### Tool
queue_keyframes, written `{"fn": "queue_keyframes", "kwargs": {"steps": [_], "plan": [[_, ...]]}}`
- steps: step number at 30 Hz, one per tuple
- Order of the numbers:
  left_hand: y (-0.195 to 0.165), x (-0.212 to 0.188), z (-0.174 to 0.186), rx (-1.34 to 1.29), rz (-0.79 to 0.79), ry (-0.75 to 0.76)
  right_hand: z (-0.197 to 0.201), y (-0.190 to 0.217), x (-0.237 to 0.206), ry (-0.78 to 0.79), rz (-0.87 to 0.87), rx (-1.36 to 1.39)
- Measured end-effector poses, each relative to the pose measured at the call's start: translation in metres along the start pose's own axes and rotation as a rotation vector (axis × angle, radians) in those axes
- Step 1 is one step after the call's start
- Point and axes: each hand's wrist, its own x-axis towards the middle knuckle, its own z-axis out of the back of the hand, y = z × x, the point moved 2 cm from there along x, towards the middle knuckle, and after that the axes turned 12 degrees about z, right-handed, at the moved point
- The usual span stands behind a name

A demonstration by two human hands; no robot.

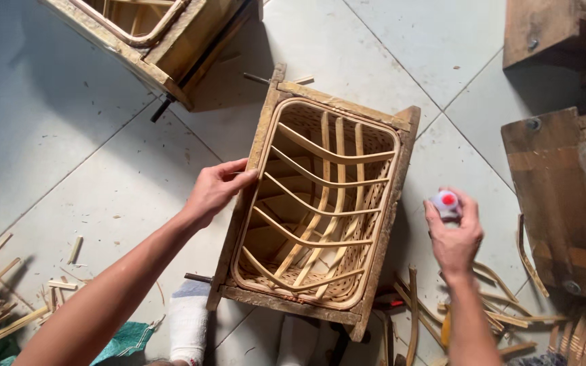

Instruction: The person sits on the floor assembling a bamboo basket in a wooden frame jig. They squeeze glue from a bottle onto the rim, tuck and weave bamboo strips into the woven wall, tap strips tight with a hammer, trim with pliers, and apply more glue along the edge.

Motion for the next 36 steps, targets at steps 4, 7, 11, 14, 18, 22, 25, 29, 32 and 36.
{"fn": "queue_keyframes", "kwargs": {"steps": [4,7,11,14,18,22,25,29,32,36], "plan": [[-0.007,0.005,-0.004,0.105,-0.063,-0.069,-0.008,0.1,0.09,0.191,0.577,-0.18],[-0.008,0.001,-0.005,0.154,-0.114,-0.097,-0.052,0.147,0.136,0.246,0.86,-0.141],[-0.007,0.0,-0.004,0.112,-0.117,-0.075,-0.117,0.176,0.182,0.292,1.12,-0.234],[-0.005,0.0,-0.002,0.09,-0.123,-0.056,-0.145,0.18,0.198,0.303,1.224,-0.287],[-0.003,0.002,-0.001,0.084,-0.132,-0.067,-0.159,0.18,0.21,0.31,1.292,-0.295],[-0.002,0.005,-0.001,0.108,-0.112,-0.078,-0.165,0.182,0.217,0.336,1.335,-0.291],[-0.003,0.004,-0.001,0.078,-0.154,-0.077,-0.172,0.187,0.221,0.343,1.377,-0.326],[-0.004,0.003,-0.002,0.061,-0.135,-0.073,-0.178,0.195,0.223,0.342,1.442,-0.421],[-0.006,0.002,-0.002,0.057,-0.093,-0.074,-0.178,0.201,0.223,0.337,1.47,-0.443],[-0.009,-0.001,-0.002,0.071,-0.08,-0.081,-0.173,0.21,0.225,0.323,1.524,-0.476]]}}
